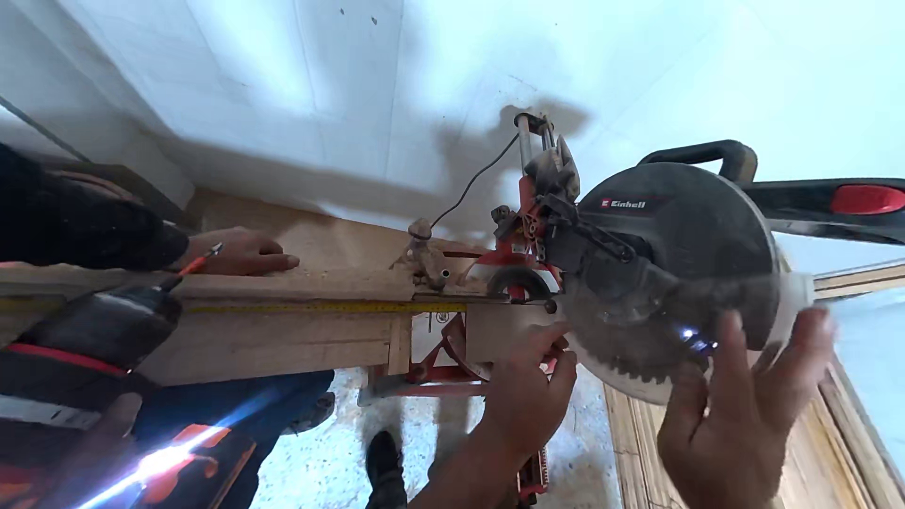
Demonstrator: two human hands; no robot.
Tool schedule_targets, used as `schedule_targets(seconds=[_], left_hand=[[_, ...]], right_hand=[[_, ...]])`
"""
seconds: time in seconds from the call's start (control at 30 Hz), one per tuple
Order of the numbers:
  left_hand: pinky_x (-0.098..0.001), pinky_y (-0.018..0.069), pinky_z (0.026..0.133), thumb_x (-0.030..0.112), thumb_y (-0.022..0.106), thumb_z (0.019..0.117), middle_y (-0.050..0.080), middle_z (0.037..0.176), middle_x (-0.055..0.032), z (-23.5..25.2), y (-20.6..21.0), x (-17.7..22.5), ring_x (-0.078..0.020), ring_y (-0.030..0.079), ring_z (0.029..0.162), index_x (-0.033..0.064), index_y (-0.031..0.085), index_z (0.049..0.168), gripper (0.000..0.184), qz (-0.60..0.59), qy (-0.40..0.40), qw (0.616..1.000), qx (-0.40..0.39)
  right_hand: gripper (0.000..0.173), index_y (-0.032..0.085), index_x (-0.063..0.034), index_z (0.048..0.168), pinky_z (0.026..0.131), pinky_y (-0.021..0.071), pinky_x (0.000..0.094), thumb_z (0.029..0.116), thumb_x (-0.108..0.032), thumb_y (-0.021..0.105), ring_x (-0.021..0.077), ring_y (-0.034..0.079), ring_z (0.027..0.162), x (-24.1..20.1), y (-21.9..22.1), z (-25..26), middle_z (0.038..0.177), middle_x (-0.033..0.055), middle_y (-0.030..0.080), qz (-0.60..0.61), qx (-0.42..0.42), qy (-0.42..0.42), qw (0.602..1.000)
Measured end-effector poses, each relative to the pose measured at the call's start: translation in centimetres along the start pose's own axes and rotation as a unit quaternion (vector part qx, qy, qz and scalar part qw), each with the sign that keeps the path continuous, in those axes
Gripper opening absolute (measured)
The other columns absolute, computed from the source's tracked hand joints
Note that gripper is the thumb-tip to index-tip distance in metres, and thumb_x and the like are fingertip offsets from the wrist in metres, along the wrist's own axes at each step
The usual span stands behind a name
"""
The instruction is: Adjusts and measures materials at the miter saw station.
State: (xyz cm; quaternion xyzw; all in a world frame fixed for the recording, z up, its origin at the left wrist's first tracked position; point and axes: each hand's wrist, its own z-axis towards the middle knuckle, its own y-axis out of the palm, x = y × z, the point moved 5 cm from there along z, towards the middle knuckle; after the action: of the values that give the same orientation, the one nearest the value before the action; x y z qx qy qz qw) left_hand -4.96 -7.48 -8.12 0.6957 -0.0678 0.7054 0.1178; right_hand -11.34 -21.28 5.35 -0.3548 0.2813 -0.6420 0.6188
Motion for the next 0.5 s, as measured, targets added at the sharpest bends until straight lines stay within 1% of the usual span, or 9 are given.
schedule_targets(seconds=[0.07,0.13,0.17,0.2,0.23,0.3,0.33,0.43,0.5], left_hand=[[-0.0298,0.0612,0.074,0.023,0.06,0.0997,0.073,0.097,0.0014,2.6,-0.4,0.6,-0.0074,0.069,0.081,0.0167,0.07,0.131,0.033,0.061,0.013,0.998,0.004],[-0.0379,0.0603,0.071,0.022,0.058,0.1023,0.074,0.097,-0.0005,5.6,-0.5,0.6,-0.0117,0.069,0.076,0.0245,0.067,0.136,0.036,0.122,0.019,0.992,0.0],[-0.0387,0.0598,0.069,0.022,0.055,0.104,0.074,0.097,0.0001,7.0,-0.3,0.4,-0.0119,0.068,0.074,0.0293,0.065,0.14,0.038,0.143,0.022,0.989,-0.01],[-0.0386,0.059,0.07,0.02,0.053,0.105,0.075,0.098,0.0006,8.2,-0.1,0.3,-0.0118,0.067,0.074,0.033,0.062,0.143,0.041,0.149,0.021,0.988,-0.03],[-0.0391,0.0589,0.073,0.018,0.052,0.1052,0.075,0.104,0.0014,9.0,0.2,0.3,-0.0115,0.068,0.078,0.036,0.06,0.145,0.044,0.146,0.015,0.988,-0.057],[-0.038,0.0587,0.083,0.017,0.051,0.1059,0.074,0.117,0.0045,9.8,0.6,-0.1,-0.0083,0.07,0.09,0.0385,0.058,0.146,0.046,0.125,0.007,0.987,-0.098],[-0.0374,0.0583,0.085,0.018,0.051,0.1061,0.074,0.118,0.0058,9.9,0.7,-0.4,-0.007,0.069,0.093,0.0386,0.059,0.145,0.045,0.113,0.005,0.988,-0.103],[-0.0361,0.0578,0.085,0.022,0.051,0.1055,0.074,0.114,0.0081,9.9,0.6,-0.8,-0.0046,0.068,0.093,0.039,0.063,0.141,0.042,0.086,-0.023,0.991,-0.1],[-0.0335,0.0583,0.082,0.02,0.052,0.1036,0.075,0.109,0.0084,10.2,0.5,-0.8,-0.0042,0.068,0.089,0.0358,0.068,0.137,0.04,0.061,-0.027,0.994,-0.09]], right_hand=[[0.054,0.039,-0.0171,0.159,0.13,0.0157,0.0545,0.1057,-0.021,0.047,0.0338,0.008,0.16,0.1,0.7,-2.0,0.173,0.0158,0.007,0.025,0.019,0.0,1.0],[0.06,0.031,-0.0236,0.163,0.132,0.0109,0.0487,0.1056,-0.023,0.048,0.024,0.003,0.161,0.5,1.4,-3.6,0.175,0.0041,-0.001,0.046,0.016,-0.007,0.999],[0.06,0.03,-0.0251,0.163,0.133,0.0094,0.0479,0.1056,-0.024,0.049,0.0213,0.001,0.161,0.6,1.7,-4.4,0.175,0.001,-0.002,0.055,0.015,-0.01,0.998],[0.059,0.03,-0.026,0.162,0.133,0.0077,0.0481,0.1059,-0.025,0.048,0.0197,0.001,0.161,0.7,2.0,-5.0,0.175,-0.0009,-0.003,0.062,0.015,-0.013,0.998],[0.06,0.029,-0.0282,0.163,0.132,0.0062,0.0484,0.1063,-0.024,0.048,0.0182,-0.001,0.161,0.7,2.1,-5.4,0.175,-0.0034,-0.004,0.067,0.01,-0.012,0.998],[0.061,0.025,-0.0297,0.163,0.132,0.0035,0.046,0.1065,-0.022,0.046,0.0147,-0.006,0.16,0.7,2.2,-5.7,0.175,-0.0055,-0.008,0.072,-0.003,-0.006,0.997],[0.061,0.026,-0.0285,0.163,0.132,0.0022,0.0449,0.1063,-0.021,0.045,0.0131,-0.007,0.16,0.7,2.2,-5.7,0.175,-0.0059,-0.008,0.078,-0.004,-0.005,0.997],[0.059,0.026,-0.0203,0.163,0.131,-0.0021,0.0424,0.1062,-0.022,0.042,0.0121,-0.012,0.159,0.5,2.3,-5.7,0.175,-0.0032,-0.01,0.088,-0.004,-0.01,0.996],[0.06,0.025,-0.0183,0.164,0.131,-0.0021,0.0406,0.106,-0.024,0.04,0.0102,-0.012,0.159,0.4,2.2,-5.8,0.175,-0.004,-0.008,0.108,-0.013,-0.004,0.994]])
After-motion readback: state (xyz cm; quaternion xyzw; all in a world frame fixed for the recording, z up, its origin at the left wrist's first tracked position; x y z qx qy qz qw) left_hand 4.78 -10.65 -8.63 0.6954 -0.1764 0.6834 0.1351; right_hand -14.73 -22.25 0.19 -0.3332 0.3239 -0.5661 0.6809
